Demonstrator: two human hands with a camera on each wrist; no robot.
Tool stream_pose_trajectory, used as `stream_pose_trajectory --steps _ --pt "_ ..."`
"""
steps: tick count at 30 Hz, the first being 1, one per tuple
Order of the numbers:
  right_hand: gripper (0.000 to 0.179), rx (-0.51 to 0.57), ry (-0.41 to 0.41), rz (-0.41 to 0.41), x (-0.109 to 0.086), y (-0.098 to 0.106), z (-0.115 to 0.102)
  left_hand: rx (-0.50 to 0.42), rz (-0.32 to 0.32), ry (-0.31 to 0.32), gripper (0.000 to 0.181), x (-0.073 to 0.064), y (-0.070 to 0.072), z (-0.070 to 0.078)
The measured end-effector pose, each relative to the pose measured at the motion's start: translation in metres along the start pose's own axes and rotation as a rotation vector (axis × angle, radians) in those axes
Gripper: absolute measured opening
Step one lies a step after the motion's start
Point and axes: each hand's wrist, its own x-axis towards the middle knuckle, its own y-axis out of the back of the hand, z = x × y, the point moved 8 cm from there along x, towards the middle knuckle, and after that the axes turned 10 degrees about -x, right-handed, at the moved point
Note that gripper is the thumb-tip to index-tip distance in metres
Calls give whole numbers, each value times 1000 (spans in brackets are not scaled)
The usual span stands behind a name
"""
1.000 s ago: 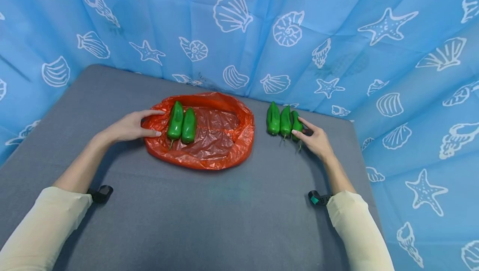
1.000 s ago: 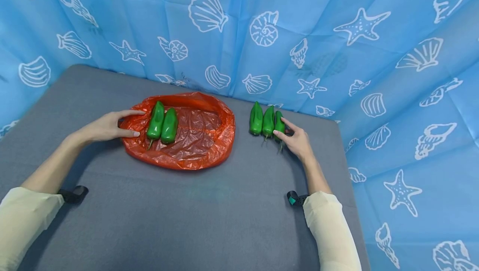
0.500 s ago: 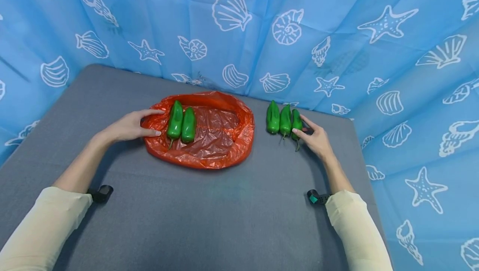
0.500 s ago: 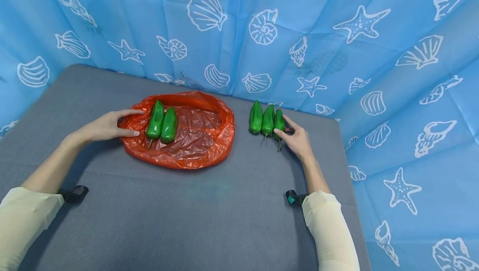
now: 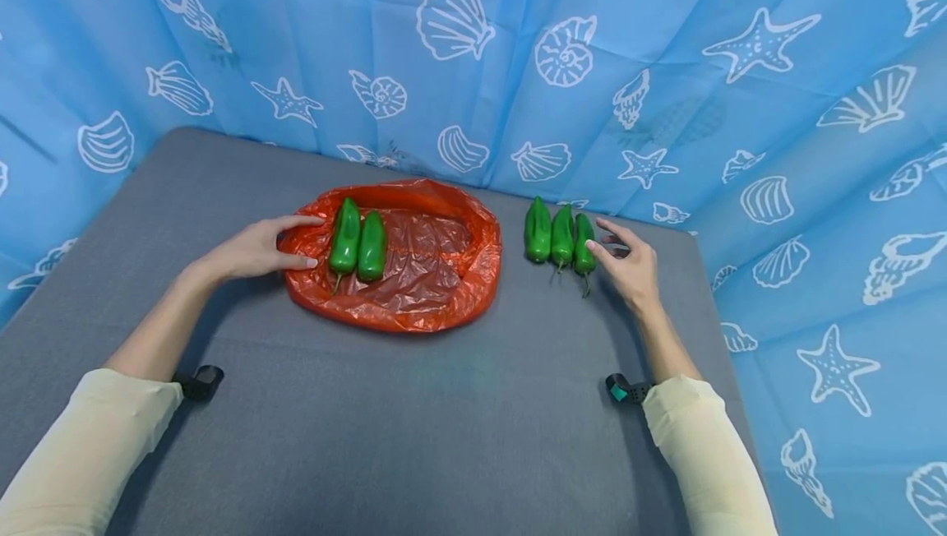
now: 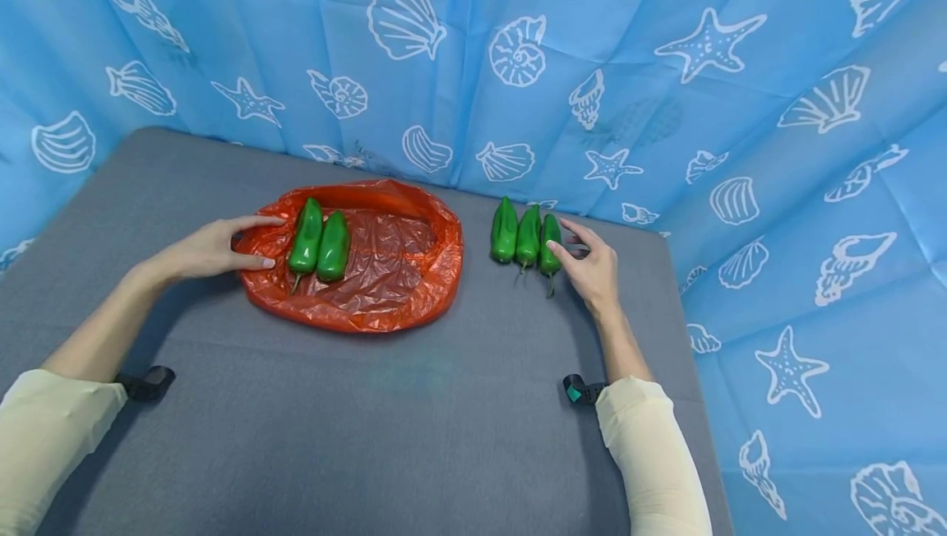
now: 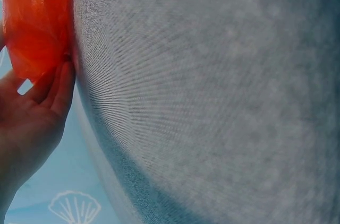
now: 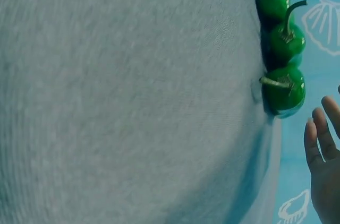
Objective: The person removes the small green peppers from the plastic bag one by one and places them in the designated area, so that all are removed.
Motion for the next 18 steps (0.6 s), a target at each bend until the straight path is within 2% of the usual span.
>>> stream_pose_trajectory --steps 7,18 --pt "39 55 94 49 -6 10 -56 6 -4 5 76 0 0 0" --pt "35 158 197 88 -6 -5 -88 15 -11 -3 77 1 0 0"
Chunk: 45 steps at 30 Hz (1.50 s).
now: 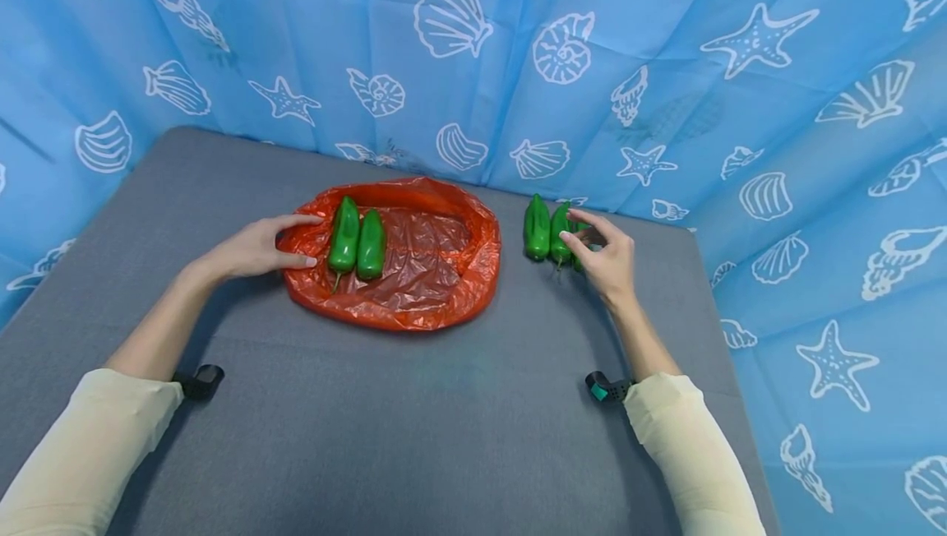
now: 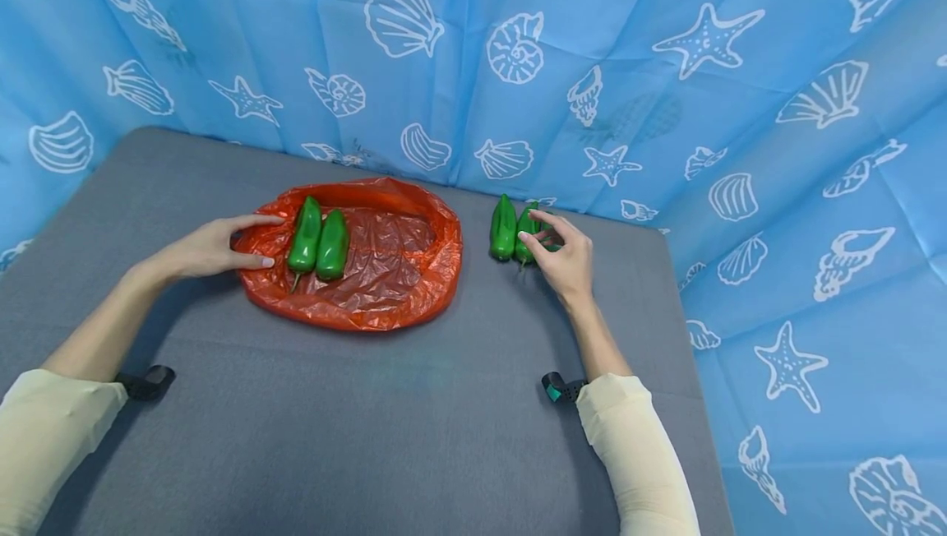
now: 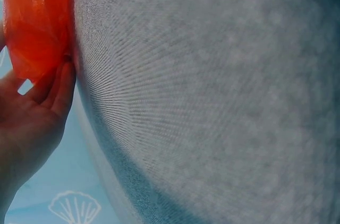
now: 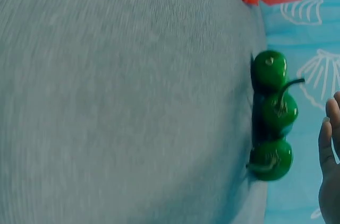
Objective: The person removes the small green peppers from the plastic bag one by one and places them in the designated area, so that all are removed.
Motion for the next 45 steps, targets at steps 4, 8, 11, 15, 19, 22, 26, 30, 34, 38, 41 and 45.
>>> stream_pose_trajectory --steps 4,8,11,15,19,22,26,30,34,38,41,45 --pt "33 12 13 -11 2 -9 -5 -1 -2 0 78 0 0 -1" --pt "32 35 25 -26 2 -19 -11 0 -6 -1 79 0 -1 -1" --pt "32 46 29 -38 2 -26 -14 3 -5 -4 79 0 -1 0" --pt "33 52 27 -52 3 -33 -18 8 3 -8 77 0 -1 1" --pt "33 57 42 -66 5 -40 -23 10 -3 -11 77 1 -1 1" --pt "33 60 63 -73 6 -45 -28 9 -7 -9 78 1 -1 1" --pt "33 62 88 -82 8 -52 -35 13 -2 -3 78 0 -1 1" --pt "33 67 98 -88 10 -59 -39 11 1 -1 77 0 -1 0" --pt "34 76 109 -103 12 -66 -45 6 -2 0 76 0 -1 0" --pt "34 91 123 -120 14 -74 -53 13 -3 0 77 1 -1 0" --pt "34 116 132 -132 16 -81 -59 18 0 2 76 1 -1 0" --pt "35 149 142 -145 19 -91 -67 18 1 -1 75 2 -3 2"
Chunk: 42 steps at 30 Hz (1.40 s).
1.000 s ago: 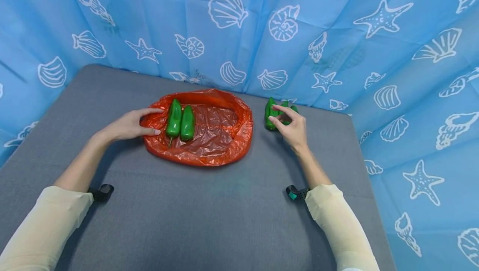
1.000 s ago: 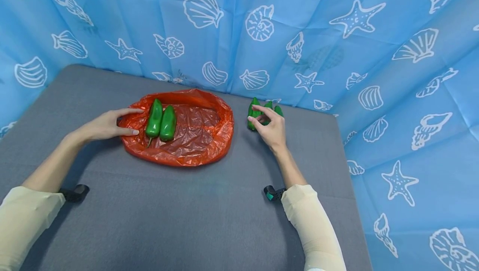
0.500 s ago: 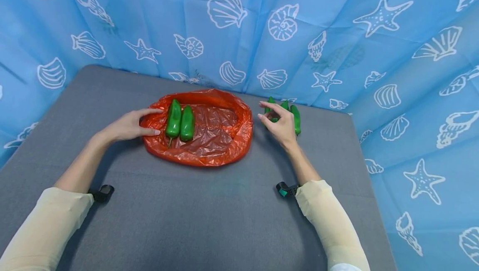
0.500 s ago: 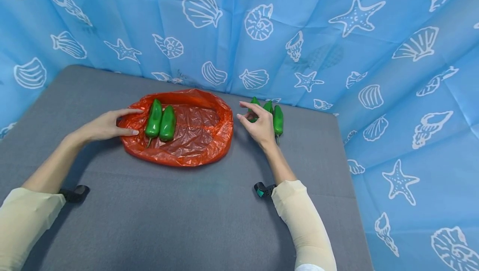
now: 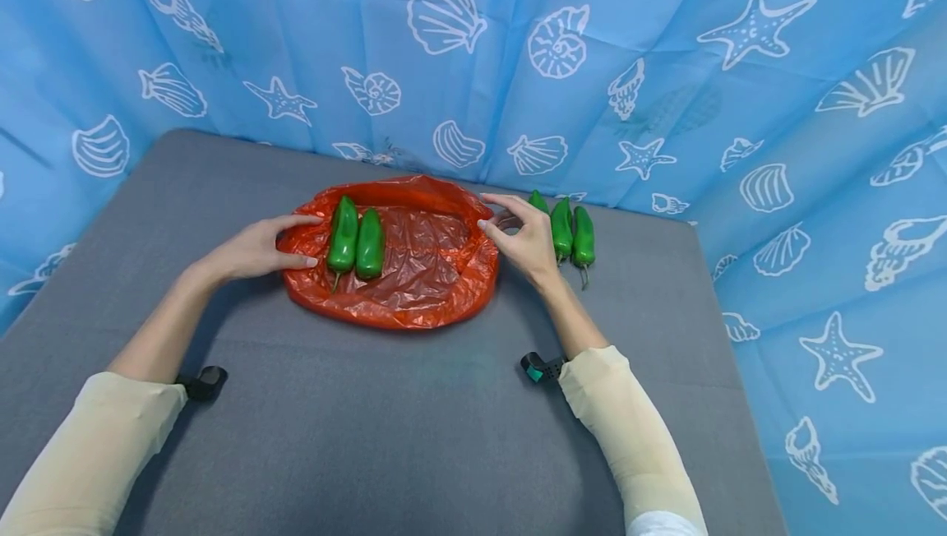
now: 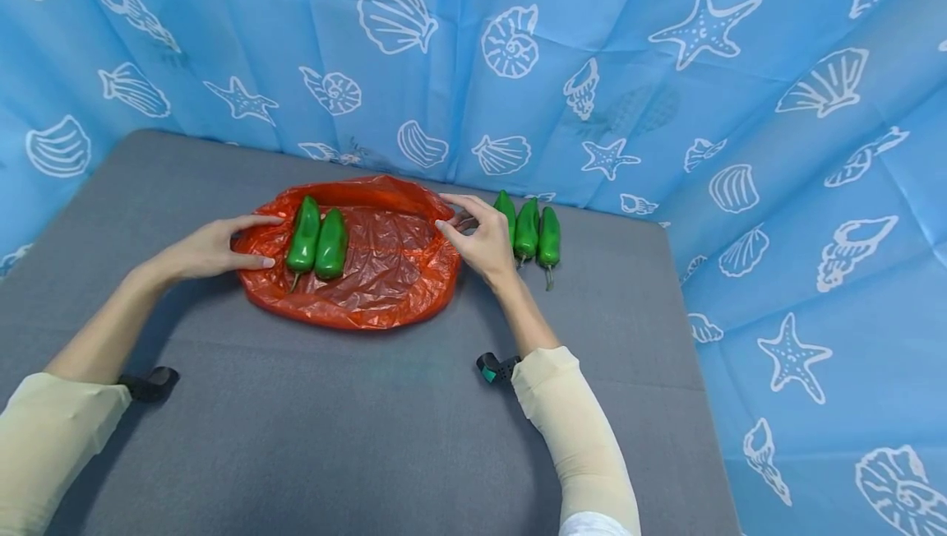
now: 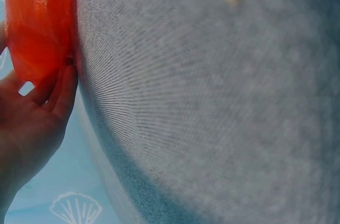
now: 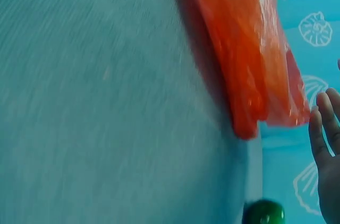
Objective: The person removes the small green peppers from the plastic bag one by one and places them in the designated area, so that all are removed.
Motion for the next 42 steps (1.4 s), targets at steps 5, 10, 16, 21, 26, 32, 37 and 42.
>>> stream_pose_trajectory --steps 5,10,16,21,26,32,37,42 --pt "35 -9 29 -11 5 -12 -8 0 -1 -18 76 1 -1 1" --pt "35 -5 54 -28 7 -22 -15 -5 16 -18 73 2 0 1" --pt "36 7 44 -76 6 -35 -18 5 0 -14 77 2 1 1" --pt "37 10 24 -101 4 -44 -21 12 -2 -10 78 3 1 0" --pt "40 18 18 -131 -1 -56 -14 14 -1 -13 77 3 0 2" --pt "45 32 -18 -194 -5 -77 7 9 -4 -13 77 3 0 3" --pt "50 22 -46 -267 -4 -90 5 -6 13 -20 74 2 1 3" --pt "54 -28 -50 -319 -3 -102 -2 -8 16 -24 73 0 0 2"
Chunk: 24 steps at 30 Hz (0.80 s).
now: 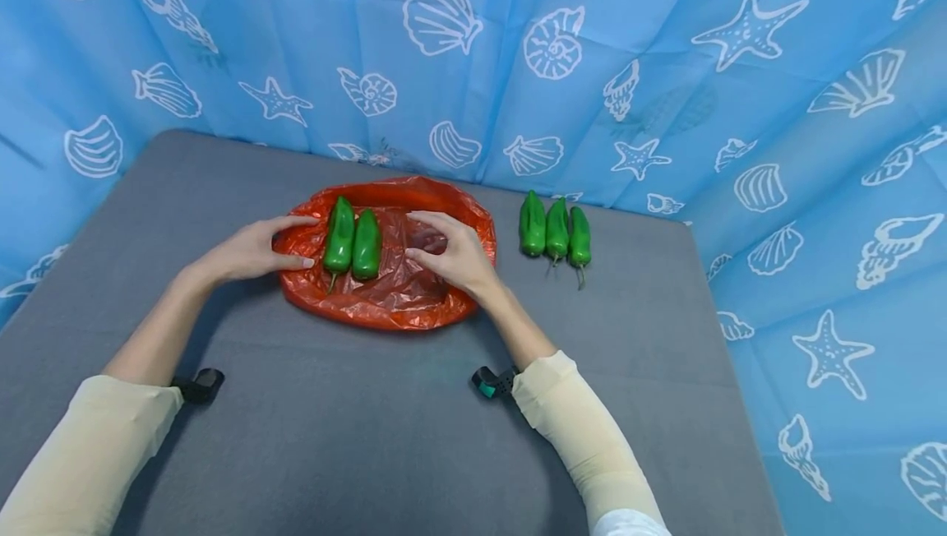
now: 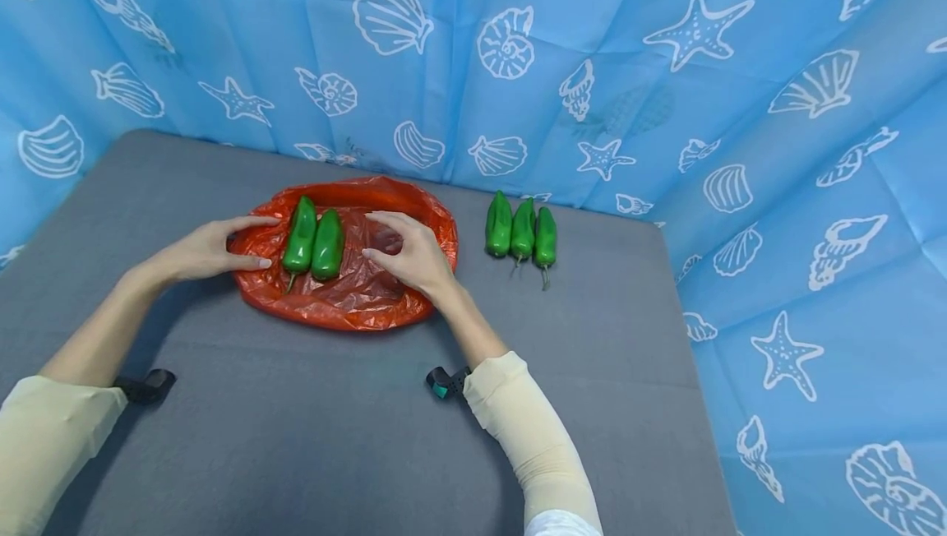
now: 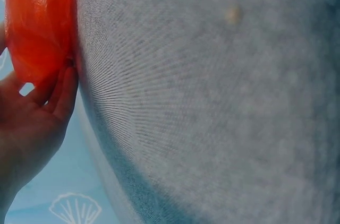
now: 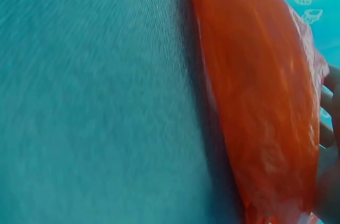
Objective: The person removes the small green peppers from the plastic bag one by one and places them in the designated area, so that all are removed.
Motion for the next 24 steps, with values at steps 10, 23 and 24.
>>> stream_pose_trajectory --steps 10,23,24 --pt "62 -110 -24 -57 6 -12 -11 -3 1 12 72 2 -1 0" --pt "72 -112 -104 -190 11 -41 -13 -1 -3 18 74 1 0 0" --pt "73 -117 -101 -197 12 -43 -13 -1 -5 22 74 1 -1 -1"
